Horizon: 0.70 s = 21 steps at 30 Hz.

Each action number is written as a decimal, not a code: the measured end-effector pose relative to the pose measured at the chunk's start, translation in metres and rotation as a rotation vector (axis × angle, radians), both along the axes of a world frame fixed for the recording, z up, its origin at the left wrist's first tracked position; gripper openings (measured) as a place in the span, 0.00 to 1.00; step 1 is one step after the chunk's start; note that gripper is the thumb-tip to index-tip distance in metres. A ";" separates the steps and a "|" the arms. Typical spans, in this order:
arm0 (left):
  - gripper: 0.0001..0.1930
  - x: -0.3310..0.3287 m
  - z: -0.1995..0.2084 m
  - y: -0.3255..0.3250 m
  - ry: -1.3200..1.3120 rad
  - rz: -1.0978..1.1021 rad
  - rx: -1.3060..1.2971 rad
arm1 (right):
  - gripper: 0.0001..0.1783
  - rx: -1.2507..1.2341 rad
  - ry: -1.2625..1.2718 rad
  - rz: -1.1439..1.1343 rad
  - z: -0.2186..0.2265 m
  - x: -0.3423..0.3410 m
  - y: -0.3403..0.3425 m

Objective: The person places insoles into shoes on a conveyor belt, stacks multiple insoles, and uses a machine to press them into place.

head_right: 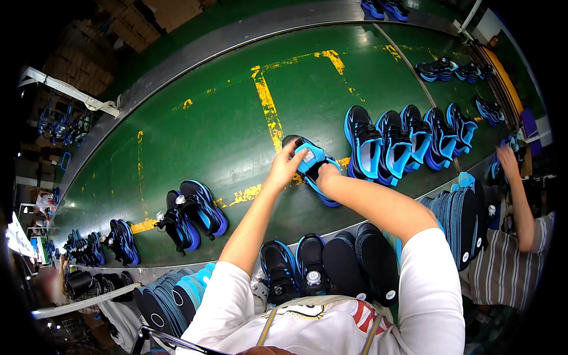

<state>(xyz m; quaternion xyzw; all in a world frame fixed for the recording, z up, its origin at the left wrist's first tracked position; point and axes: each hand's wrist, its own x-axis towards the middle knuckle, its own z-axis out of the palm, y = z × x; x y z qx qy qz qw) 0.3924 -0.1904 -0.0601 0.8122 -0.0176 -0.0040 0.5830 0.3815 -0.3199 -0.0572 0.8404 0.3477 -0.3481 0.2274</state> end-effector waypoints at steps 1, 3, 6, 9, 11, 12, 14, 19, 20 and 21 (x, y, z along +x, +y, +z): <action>0.13 -0.002 0.001 -0.006 -0.159 0.109 0.114 | 0.13 0.009 0.025 0.027 -0.010 0.004 -0.006; 0.16 -0.005 0.003 -0.014 -0.319 0.110 0.162 | 0.12 0.028 0.073 0.085 -0.018 0.012 -0.013; 0.15 -0.012 0.002 -0.016 -0.365 0.055 0.275 | 0.12 0.116 0.014 0.108 -0.008 0.009 -0.015; 0.13 -0.012 -0.001 -0.014 -0.346 0.034 0.328 | 0.11 0.198 -0.021 0.023 0.005 0.007 -0.009; 0.15 -0.016 0.002 -0.023 -0.377 0.049 0.273 | 0.12 0.199 -0.033 -0.117 0.005 0.007 -0.006; 0.15 -0.018 0.003 -0.025 -0.395 0.060 0.249 | 0.13 0.189 0.012 -0.137 0.014 0.006 -0.001; 0.16 -0.022 0.004 -0.028 -0.264 0.055 0.156 | 0.16 0.218 0.085 -0.182 0.025 0.009 0.002; 0.19 -0.029 -0.001 -0.037 -0.535 0.118 0.235 | 0.24 0.699 0.204 -0.356 0.027 0.017 -0.005; 0.18 -0.029 -0.003 -0.038 -0.537 0.099 0.204 | 0.23 0.893 0.242 -0.367 0.024 0.018 -0.004; 0.19 -0.026 -0.006 -0.039 -0.593 0.079 0.234 | 0.23 0.965 0.256 -0.367 0.021 0.018 -0.005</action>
